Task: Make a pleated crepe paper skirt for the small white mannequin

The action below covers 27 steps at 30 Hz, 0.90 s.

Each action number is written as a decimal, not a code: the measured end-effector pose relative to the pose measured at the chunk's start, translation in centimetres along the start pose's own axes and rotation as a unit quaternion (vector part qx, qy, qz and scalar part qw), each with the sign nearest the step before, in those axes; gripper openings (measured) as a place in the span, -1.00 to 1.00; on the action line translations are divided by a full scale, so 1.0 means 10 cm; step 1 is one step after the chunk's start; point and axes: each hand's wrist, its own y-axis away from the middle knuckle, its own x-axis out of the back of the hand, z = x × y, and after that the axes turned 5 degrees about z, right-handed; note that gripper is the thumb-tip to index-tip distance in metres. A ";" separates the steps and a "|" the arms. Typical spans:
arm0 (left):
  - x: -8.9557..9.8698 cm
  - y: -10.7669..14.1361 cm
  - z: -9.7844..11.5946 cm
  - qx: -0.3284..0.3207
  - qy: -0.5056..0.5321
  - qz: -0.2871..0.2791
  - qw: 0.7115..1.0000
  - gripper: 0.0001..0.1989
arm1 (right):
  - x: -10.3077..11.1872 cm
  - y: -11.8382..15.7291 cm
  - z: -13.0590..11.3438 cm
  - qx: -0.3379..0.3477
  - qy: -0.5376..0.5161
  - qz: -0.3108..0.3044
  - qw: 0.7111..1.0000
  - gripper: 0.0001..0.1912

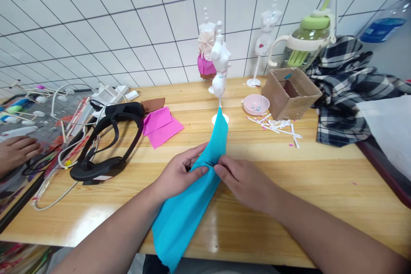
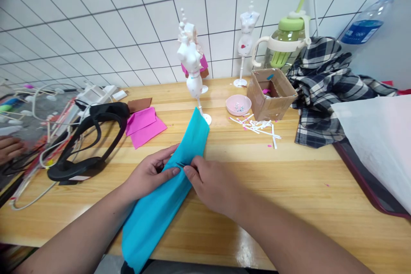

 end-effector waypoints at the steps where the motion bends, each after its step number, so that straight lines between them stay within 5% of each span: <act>1: 0.00 0.00 0.00 0.001 0.005 0.001 1.000 -0.40 | -0.03 0.00 0.01 0.001 -0.022 0.001 1.000 -0.64; 8: -0.01 0.03 0.03 0.024 0.041 -0.001 0.999 -0.41 | -0.11 -0.05 0.11 0.032 -0.159 0.007 0.987 -0.57; 18: -0.05 0.02 0.00 0.036 0.063 -0.010 0.997 -0.43 | -0.18 -0.05 0.08 0.020 -0.207 0.030 0.978 -0.65; 27: -0.05 0.00 -0.02 0.049 0.074 -0.008 0.996 -0.47 | -0.16 -0.11 0.13 -0.003 -0.299 -0.019 0.954 -0.66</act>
